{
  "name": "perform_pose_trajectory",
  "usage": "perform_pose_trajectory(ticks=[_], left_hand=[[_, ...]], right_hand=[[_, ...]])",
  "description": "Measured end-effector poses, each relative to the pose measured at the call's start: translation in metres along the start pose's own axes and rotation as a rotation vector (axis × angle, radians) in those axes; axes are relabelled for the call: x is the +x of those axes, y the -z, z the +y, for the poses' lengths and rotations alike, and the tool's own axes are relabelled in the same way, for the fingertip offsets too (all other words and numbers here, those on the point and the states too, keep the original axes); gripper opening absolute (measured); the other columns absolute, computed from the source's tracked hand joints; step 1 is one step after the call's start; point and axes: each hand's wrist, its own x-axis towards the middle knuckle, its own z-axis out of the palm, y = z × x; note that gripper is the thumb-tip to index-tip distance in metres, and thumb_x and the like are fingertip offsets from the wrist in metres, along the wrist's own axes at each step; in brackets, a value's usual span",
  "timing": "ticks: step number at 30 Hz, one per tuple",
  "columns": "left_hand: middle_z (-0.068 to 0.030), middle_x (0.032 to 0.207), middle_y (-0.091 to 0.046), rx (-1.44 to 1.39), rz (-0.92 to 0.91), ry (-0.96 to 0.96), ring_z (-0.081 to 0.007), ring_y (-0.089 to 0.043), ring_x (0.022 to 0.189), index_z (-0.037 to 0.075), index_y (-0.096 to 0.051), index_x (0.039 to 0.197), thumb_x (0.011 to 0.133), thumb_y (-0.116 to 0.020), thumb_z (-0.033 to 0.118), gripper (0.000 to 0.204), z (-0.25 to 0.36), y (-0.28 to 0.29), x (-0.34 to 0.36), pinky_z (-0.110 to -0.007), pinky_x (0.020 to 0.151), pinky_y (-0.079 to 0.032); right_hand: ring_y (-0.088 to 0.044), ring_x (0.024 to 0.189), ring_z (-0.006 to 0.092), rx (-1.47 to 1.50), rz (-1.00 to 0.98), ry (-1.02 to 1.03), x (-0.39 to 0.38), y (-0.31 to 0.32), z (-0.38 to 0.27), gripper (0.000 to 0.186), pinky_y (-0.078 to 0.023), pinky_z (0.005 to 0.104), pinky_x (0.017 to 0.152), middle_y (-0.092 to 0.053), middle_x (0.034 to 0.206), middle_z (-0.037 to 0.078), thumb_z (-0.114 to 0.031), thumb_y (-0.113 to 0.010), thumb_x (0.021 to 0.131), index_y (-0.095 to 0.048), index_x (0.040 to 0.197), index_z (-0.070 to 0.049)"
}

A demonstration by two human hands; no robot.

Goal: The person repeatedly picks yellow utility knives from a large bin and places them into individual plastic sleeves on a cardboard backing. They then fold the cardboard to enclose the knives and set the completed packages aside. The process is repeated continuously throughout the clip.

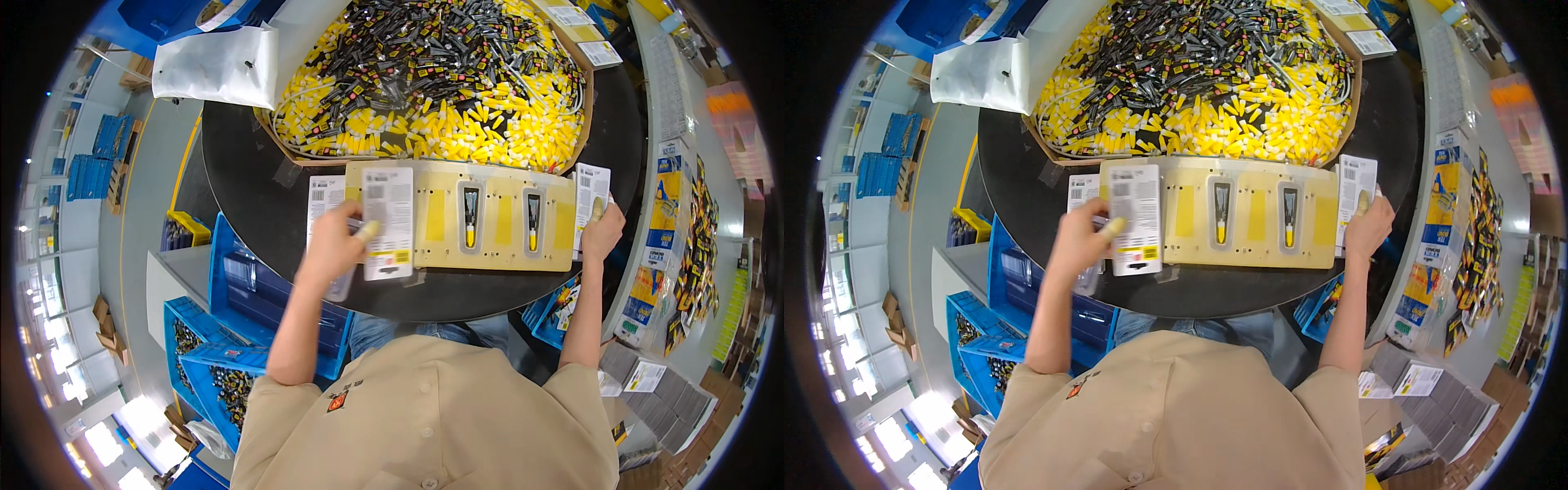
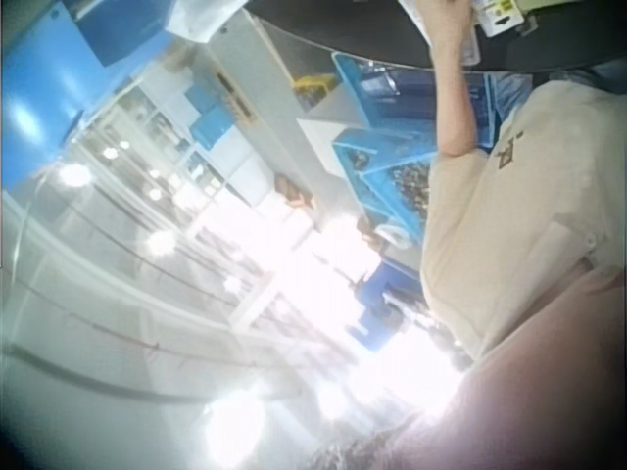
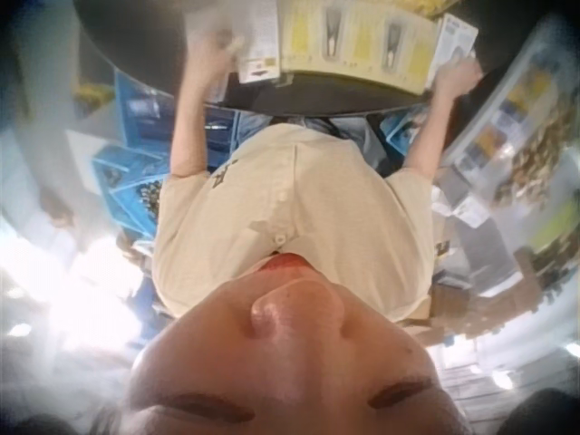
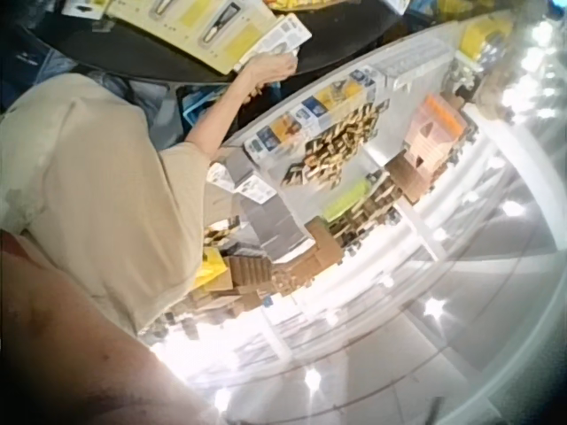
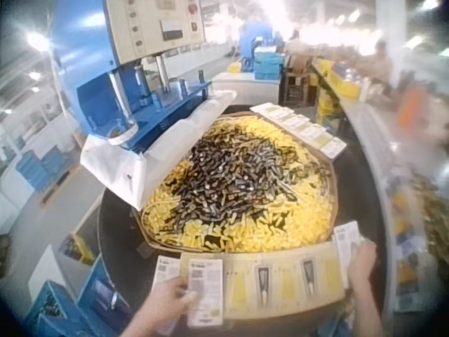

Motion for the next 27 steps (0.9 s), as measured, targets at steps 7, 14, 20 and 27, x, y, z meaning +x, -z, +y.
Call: perform_pose_trajectory(ticks=[7, 14, 20, 27], left_hand=[[-0.0286, 0.153, -0.025, 0.569, 0.011, -0.52, -0.0466, -0.06, 0.106, 0.005, -0.041, 0.142, 0.074, -0.078, 0.018, 0.078, -0.009, -0.046, 0.011, -0.045, 0.08, -0.055], [-0.0229, 0.157, -0.02, 0.629, -0.02, -0.373, -0.0457, -0.062, 0.1, 0.008, -0.032, 0.147, 0.072, -0.078, 0.011, 0.087, -0.001, -0.056, 0.014, -0.046, 0.082, -0.054], [-0.0211, 0.157, -0.023, 0.567, -0.072, -0.346, -0.0424, -0.059, 0.11, 0.008, -0.037, 0.146, 0.075, -0.077, 0.013, 0.081, 0.0, -0.044, 0.016, -0.044, 0.09, -0.051], [-0.0243, 0.155, -0.024, 0.596, -0.088, -0.541, -0.0393, -0.067, 0.077, 0.005, -0.038, 0.144, 0.075, -0.071, 0.004, 0.076, 0.051, -0.106, 0.014, -0.044, 0.07, -0.055]], right_hand=[[-0.059, 0.083, 0.0353, 0.503, 0.0, -0.012, -0.039, 0.096, -0.084, 0.015, -0.047, 0.0417, 0.073, -0.063, 0.089, 0.018, -0.011, -0.063, 0.09, -0.069, 0.098, 0.0], [-0.056, 0.097, 0.0481, 0.731, -0.243, -0.087, -0.115, 0.058, -0.178, 0.031, -0.045, 0.0498, 0.081, -0.061, 0.103, 0.028, -0.018, -0.055, 0.096, -0.054, 0.121, 0.0], [-0.056, 0.114, 0.0389, 0.797, -0.118, 0.035, -0.092, 0.069, -0.129, 0.047, -0.043, 0.041, 0.097, -0.057, 0.126, 0.022, -0.007, -0.055, 0.093, -0.047, 0.138, 0.001], [-0.03, 0.138, 0.0404, 0.172, -0.267, 0.255, -0.09, 0.045, -0.109, 0.05, -0.017, 0.0607, 0.112, -0.036, 0.149, 0.017, -0.009, -0.054, 0.087, -0.054, 0.137, -0.015]])
